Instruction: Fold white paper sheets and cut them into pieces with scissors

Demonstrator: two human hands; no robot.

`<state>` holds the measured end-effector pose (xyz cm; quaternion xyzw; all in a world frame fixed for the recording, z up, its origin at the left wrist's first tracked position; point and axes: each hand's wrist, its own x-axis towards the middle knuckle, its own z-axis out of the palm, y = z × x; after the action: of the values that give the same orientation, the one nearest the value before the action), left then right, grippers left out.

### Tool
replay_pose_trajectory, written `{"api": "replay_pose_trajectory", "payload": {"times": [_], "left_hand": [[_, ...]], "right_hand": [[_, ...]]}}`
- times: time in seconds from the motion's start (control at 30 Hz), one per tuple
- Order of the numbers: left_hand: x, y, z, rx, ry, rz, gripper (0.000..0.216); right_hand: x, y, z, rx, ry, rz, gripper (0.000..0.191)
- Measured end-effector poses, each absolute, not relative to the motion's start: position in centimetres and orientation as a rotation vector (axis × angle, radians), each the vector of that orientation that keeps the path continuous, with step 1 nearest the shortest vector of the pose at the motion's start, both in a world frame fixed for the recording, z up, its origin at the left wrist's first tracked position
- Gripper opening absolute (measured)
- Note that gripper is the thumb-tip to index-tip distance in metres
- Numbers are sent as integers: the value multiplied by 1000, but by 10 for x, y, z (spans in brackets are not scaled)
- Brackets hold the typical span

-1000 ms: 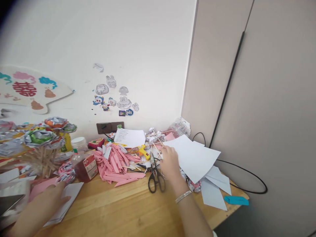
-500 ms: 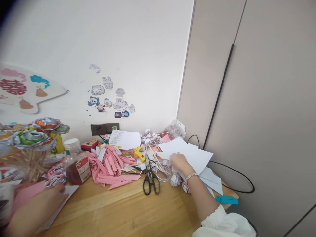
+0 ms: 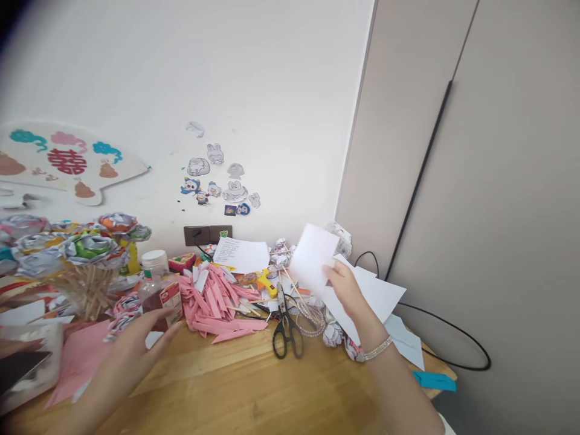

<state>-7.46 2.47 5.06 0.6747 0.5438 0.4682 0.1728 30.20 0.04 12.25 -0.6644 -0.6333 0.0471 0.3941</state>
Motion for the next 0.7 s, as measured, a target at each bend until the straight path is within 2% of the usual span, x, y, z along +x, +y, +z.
{"api": "replay_pose_trajectory", "payload": {"times": [0.1,0.2,0.3,0.4,0.47,0.53,0.6,0.7], "left_hand": [[-45,13,47,1490,1042,1211,57],[-21,-2,38,1055,788,959,80],[-7,-17,33,1020,839,872,64],[-5,-24,34,1006,1006,864,53],[-7,-23,36,986,1124,864,47],[-9,-22,37,965,1192,865,43],[-9,-21,37,948,1204,876,38],[-8,-24,39,923,1206,926,28]], "right_hand": [[250,-16,116,-1168,-1528,873,31],[197,-21,86,-1190,-1549,1085,20],[168,-18,56,-1286,-1739,857,22],[182,-9,51,-1401,-1958,574,24],[213,0,58,-1679,-1955,235,32],[251,11,63,-2180,-1760,-131,47],[285,21,62,-2350,-1643,-189,57],[313,30,51,-2432,-1648,-184,43]]}}
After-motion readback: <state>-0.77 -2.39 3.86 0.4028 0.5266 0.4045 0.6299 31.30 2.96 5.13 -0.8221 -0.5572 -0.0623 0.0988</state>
